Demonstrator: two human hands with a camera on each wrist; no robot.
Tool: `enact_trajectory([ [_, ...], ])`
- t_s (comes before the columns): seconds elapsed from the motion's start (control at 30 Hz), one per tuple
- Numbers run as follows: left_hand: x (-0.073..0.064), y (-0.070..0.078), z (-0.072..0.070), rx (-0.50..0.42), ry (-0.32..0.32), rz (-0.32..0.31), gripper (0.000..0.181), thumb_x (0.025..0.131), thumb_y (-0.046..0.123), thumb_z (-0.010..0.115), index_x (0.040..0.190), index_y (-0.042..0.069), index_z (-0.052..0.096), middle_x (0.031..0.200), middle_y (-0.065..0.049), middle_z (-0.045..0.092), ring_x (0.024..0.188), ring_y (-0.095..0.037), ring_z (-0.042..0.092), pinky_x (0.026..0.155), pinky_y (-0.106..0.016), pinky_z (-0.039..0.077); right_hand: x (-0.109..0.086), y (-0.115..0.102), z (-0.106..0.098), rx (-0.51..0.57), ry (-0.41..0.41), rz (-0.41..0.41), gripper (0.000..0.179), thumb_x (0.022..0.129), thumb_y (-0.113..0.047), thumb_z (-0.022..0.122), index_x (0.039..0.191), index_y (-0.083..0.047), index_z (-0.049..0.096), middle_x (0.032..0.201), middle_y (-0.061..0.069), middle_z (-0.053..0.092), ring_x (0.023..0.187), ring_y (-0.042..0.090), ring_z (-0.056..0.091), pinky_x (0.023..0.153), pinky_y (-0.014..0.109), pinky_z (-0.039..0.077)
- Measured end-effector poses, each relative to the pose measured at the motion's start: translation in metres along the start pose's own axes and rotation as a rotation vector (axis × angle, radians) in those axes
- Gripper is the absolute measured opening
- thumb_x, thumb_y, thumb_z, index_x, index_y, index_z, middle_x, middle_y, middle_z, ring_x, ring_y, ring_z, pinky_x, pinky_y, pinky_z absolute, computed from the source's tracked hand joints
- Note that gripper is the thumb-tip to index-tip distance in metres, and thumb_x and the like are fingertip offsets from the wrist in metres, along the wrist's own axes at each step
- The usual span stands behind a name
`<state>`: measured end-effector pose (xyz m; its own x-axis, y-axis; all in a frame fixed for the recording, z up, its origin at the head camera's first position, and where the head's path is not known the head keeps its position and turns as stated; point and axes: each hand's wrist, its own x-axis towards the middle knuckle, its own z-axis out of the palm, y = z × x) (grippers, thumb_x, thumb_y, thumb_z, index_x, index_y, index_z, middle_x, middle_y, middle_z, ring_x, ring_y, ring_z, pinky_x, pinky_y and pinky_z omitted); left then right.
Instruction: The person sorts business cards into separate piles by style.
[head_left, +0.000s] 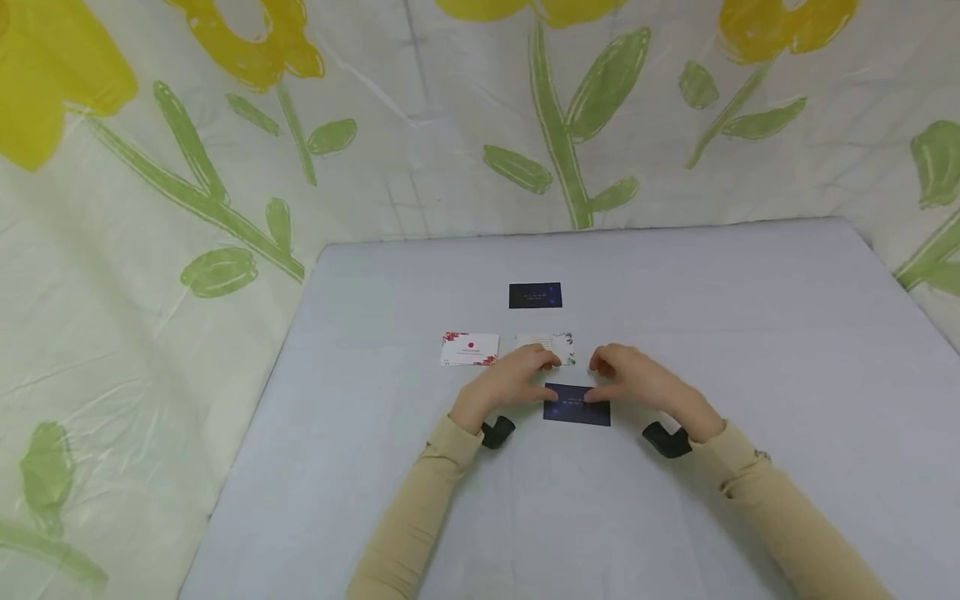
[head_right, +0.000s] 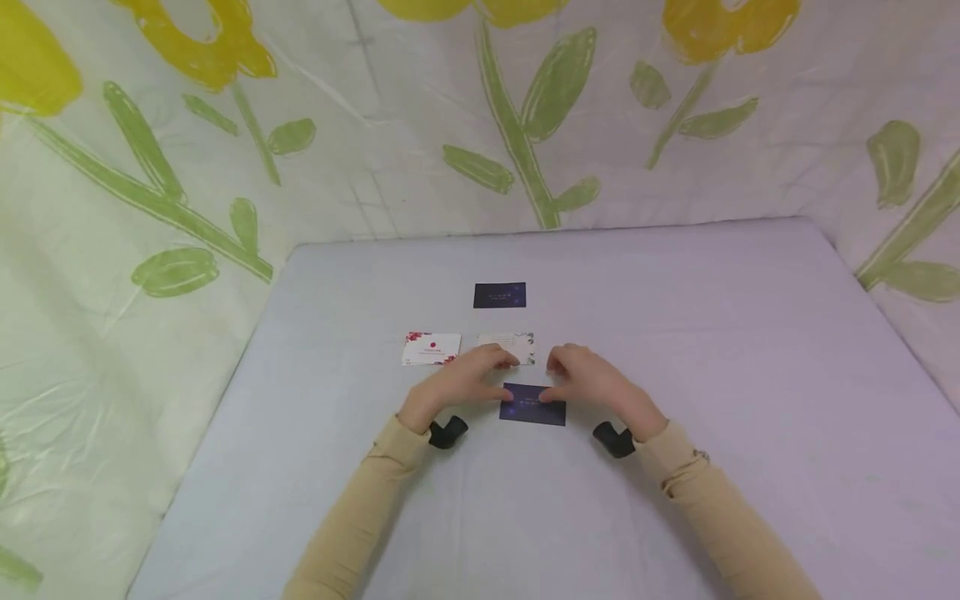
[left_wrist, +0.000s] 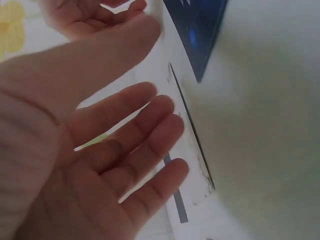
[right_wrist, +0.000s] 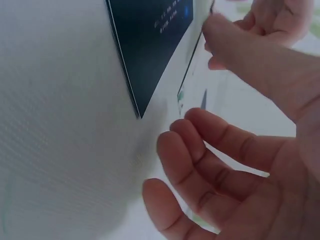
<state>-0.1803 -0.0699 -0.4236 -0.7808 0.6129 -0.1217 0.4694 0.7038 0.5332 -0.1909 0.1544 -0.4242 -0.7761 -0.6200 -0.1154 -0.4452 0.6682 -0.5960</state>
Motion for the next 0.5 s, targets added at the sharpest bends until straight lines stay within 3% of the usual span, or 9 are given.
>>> enact_trajectory([
  [0.13, -0.001, 0.007, 0.003, 0.064, -0.044, -0.004, 0.051, 0.077, 0.026, 0.077, 0.117, 0.002, 0.057, 0.112, -0.007, 0.056, 0.101, -0.018, 0.051, 0.091, -0.025, 0.04, -0.006, -0.003, 0.003, -0.052, -0.049, -0.008, 0.047, 0.067, -0.029, 0.082, 0.095, -0.001, 0.056, 0.088, 0.006, 0.055, 0.08, 0.018, 0.05, 0.072, 0.035, 0.045],
  [0.27, 0.0, 0.01, 0.008, 0.115, -0.043, -0.009, 0.051, 0.073, 0.025, 0.079, 0.113, 0.002, 0.057, 0.109, -0.007, 0.056, 0.099, -0.018, 0.051, 0.09, -0.024, 0.041, -0.008, -0.005, 0.006, -0.069, -0.074, -0.004, 0.051, 0.064, -0.027, 0.085, 0.096, -0.001, 0.055, 0.089, 0.006, 0.054, 0.079, 0.018, 0.049, 0.072, 0.035, 0.045],
  [0.5, 0.002, 0.01, 0.012, 0.092, -0.042, -0.022, 0.046, 0.072, 0.022, 0.08, 0.108, 0.004, 0.057, 0.105, -0.005, 0.056, 0.094, -0.016, 0.051, 0.085, -0.023, 0.042, -0.007, -0.001, 0.008, -0.063, -0.092, -0.012, 0.049, 0.063, -0.024, 0.086, 0.094, -0.003, 0.054, 0.087, 0.004, 0.053, 0.078, 0.017, 0.049, 0.07, 0.034, 0.044],
])
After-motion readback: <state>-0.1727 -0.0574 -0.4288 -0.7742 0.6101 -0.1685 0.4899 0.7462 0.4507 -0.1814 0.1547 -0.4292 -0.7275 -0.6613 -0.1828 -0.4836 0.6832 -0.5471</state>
